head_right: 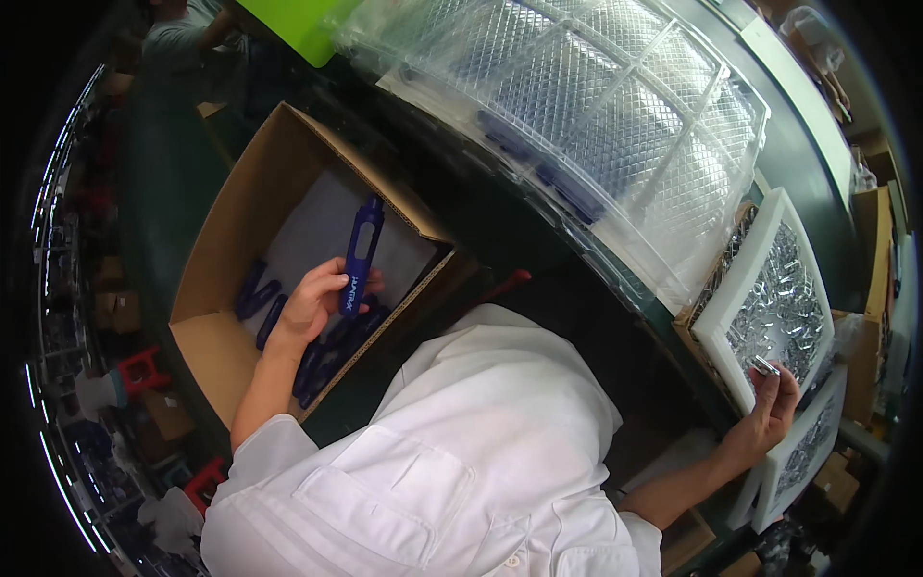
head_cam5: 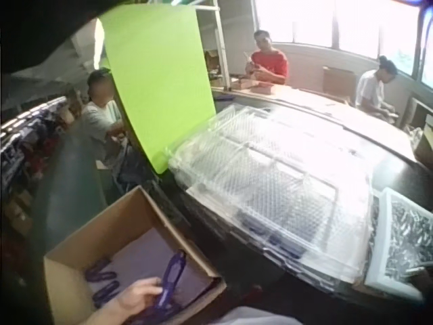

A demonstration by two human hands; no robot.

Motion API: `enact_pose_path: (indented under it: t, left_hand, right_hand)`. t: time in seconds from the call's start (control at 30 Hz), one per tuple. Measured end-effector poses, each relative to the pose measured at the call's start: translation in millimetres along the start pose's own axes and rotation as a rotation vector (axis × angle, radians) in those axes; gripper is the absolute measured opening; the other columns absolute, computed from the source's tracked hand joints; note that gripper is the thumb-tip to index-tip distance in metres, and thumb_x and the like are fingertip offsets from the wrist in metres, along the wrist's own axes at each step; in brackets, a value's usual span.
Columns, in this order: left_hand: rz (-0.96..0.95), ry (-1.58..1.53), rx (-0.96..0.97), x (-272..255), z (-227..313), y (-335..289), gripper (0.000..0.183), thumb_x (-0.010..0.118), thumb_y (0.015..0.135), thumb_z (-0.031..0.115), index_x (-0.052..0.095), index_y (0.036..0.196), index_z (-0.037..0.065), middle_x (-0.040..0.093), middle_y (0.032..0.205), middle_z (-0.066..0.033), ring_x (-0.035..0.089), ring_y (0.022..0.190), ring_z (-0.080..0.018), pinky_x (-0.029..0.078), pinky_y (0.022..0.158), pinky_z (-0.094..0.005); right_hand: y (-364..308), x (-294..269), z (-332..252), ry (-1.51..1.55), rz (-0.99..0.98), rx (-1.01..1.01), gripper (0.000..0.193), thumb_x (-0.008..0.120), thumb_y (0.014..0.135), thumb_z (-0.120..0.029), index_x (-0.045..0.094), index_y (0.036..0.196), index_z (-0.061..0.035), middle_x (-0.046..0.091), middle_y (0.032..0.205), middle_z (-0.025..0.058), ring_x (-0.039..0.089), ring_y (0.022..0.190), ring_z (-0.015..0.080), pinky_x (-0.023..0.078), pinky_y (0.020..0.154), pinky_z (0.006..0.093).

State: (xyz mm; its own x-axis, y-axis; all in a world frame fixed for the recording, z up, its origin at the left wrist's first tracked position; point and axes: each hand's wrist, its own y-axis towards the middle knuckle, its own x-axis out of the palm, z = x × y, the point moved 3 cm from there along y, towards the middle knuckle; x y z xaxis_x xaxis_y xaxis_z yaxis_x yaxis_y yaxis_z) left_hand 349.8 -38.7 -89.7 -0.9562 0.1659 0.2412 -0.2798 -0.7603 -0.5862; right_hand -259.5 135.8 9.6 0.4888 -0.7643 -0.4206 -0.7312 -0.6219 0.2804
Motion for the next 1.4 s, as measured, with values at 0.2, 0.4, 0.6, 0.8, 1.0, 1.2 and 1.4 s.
enact_pose_path:
  t: [0.2, 0.4, 0.6, 0.8, 1.0, 1.2, 1.4]
  left_hand:
    - [-0.139, 0.062, 0.285, 36, 31, -27, 0.058, 0.076, 0.096, 0.028, 0.048, 0.14, 0.002, 0.066, 0.116, -0.0169, 0.071, 0.084, -0.0193, 0.059, 0.074, -0.0307]
    - [-0.431, -0.12, 0.354, 101, 27, -65, 0.081, 0.084, 0.089, 0.025, 0.04, 0.151, -0.003, 0.057, 0.097, -0.0081, 0.066, 0.067, -0.0155, 0.062, 0.058, -0.03]
    - [-0.396, 0.093, 0.115, 213, 11, -55, 0.048, 0.073, 0.096, 0.005, 0.052, 0.138, -0.001, 0.062, 0.097, -0.0086, 0.066, 0.071, -0.0159, 0.058, 0.065, -0.0303]
    - [-0.512, 0.292, 0.056, 295, -6, -15, 0.034, 0.06, 0.109, 0.019, 0.057, 0.139, 0.003, 0.064, 0.092, -0.0033, 0.064, 0.077, -0.0097, 0.054, 0.07, -0.0253]
    - [-0.709, 0.453, 0.041, 348, -11, -7, 0.015, 0.051, 0.112, 0.012, 0.06, 0.121, 0.004, 0.073, 0.098, -0.0064, 0.069, 0.083, -0.0114, 0.055, 0.074, -0.0263]
    - [-0.762, 0.538, 0.091, 378, -17, -9, 0.029, 0.05, 0.111, 0.009, 0.057, 0.138, 0.002, 0.071, 0.094, -0.0059, 0.066, 0.076, -0.0095, 0.054, 0.068, -0.0243]
    - [-0.843, 0.553, 0.098, 403, -25, -16, 0.033, 0.049, 0.11, 0.007, 0.056, 0.142, 0.001, 0.071, 0.094, -0.0063, 0.063, 0.07, -0.008, 0.052, 0.063, -0.0236]
  right_hand:
    - [-21, 33, -12, 0.488, -0.165, 0.074, 0.02, 0.064, 0.102, -0.008, 0.067, 0.117, 0.0053, 0.07, 0.11, 0.0117, 0.068, 0.091, 0.0133, 0.057, 0.081, 0.0263]
    - [-26, 70, -67, 0.688, -0.325, 0.263, 0.013, 0.071, 0.096, 0.002, 0.072, 0.109, 0.0051, 0.074, 0.098, 0.0103, 0.072, 0.086, 0.0133, 0.06, 0.076, 0.0266]
    - [-35, 63, -64, 0.685, -0.346, 0.284, 0.012, 0.074, 0.096, 0.001, 0.069, 0.106, 0.0051, 0.073, 0.095, 0.0105, 0.073, 0.086, 0.0133, 0.061, 0.075, 0.0252]
    - [-53, 50, -66, 0.617, -0.233, 0.071, 0.013, 0.076, 0.092, 0.006, 0.071, 0.104, 0.0038, 0.071, 0.099, 0.0103, 0.07, 0.09, 0.0142, 0.058, 0.078, 0.0257]
    - [-67, 38, -78, 0.291, -0.187, -0.198, 0.024, 0.079, 0.083, 0.012, 0.072, 0.103, 0.0014, 0.071, 0.098, 0.0117, 0.068, 0.082, 0.0175, 0.055, 0.07, 0.0279]
    - [-63, 18, -77, -0.196, -0.031, -0.318, 0.021, 0.084, 0.077, 0.004, 0.074, 0.092, -0.0041, 0.064, 0.129, 0.0198, 0.068, 0.106, 0.0301, 0.056, 0.08, 0.0359]
    - [-62, 3, -60, -0.127, 0.018, -0.202, 0.017, 0.081, 0.075, 0.006, 0.073, 0.087, -0.0026, 0.063, 0.139, 0.02, 0.065, 0.123, 0.0336, 0.051, 0.091, 0.039]
